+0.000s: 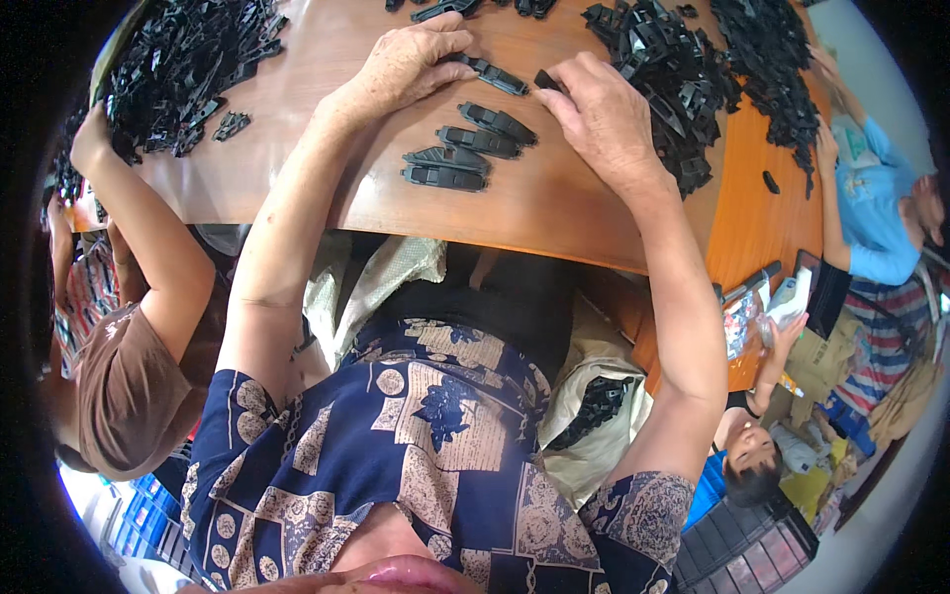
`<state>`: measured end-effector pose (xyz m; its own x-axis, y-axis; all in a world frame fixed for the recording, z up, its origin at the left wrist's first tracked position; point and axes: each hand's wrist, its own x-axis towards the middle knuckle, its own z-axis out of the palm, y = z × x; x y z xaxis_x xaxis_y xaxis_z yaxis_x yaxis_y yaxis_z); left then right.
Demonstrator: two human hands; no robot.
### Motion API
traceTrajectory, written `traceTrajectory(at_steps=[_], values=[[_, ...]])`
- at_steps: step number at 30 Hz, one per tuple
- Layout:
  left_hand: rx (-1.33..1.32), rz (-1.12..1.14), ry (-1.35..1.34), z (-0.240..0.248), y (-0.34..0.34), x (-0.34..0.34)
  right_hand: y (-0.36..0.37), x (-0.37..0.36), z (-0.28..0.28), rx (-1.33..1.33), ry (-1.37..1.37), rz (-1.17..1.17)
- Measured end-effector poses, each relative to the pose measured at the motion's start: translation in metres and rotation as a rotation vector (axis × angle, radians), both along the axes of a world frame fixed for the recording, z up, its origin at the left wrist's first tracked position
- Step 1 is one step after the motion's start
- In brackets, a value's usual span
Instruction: The person assembles black plastic components by fitting smaller plastic pieces together by hand and arranging the assembled parts in stacks on the table.
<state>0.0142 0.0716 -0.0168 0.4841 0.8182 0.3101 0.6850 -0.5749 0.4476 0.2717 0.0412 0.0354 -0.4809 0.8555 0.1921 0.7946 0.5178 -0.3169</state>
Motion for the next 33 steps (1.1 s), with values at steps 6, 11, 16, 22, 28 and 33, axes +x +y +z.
traceTrajectory(at_steps=[6, 11, 16, 22, 28, 33], values=[[0.049, 0.005, -0.107, -0.013, 0.002, -0.002, 0.012, -0.023, 0.005, 0.008, -0.193, 0.145], [0.032, -0.051, -0.165, -0.007, 0.004, -0.001, 0.013, -0.029, 0.005, -0.106, -0.119, 0.085], [-0.016, -0.057, -0.161, -0.003, 0.007, -0.007, 0.017, -0.053, -0.008, -0.13, -0.101, 0.007], [-0.082, -0.052, -0.095, 0.011, -0.016, -0.012, 0.029, -0.009, 0.019, 0.047, -0.148, 0.235], [0.24, 0.273, -0.009, 0.026, 0.015, -0.018, 0.041, 0.008, 0.009, 0.243, -0.548, 0.166], [0.247, 0.196, 0.021, 0.018, 0.022, -0.007, 0.036, 0.003, 0.0, 0.056, 0.104, 0.026]])
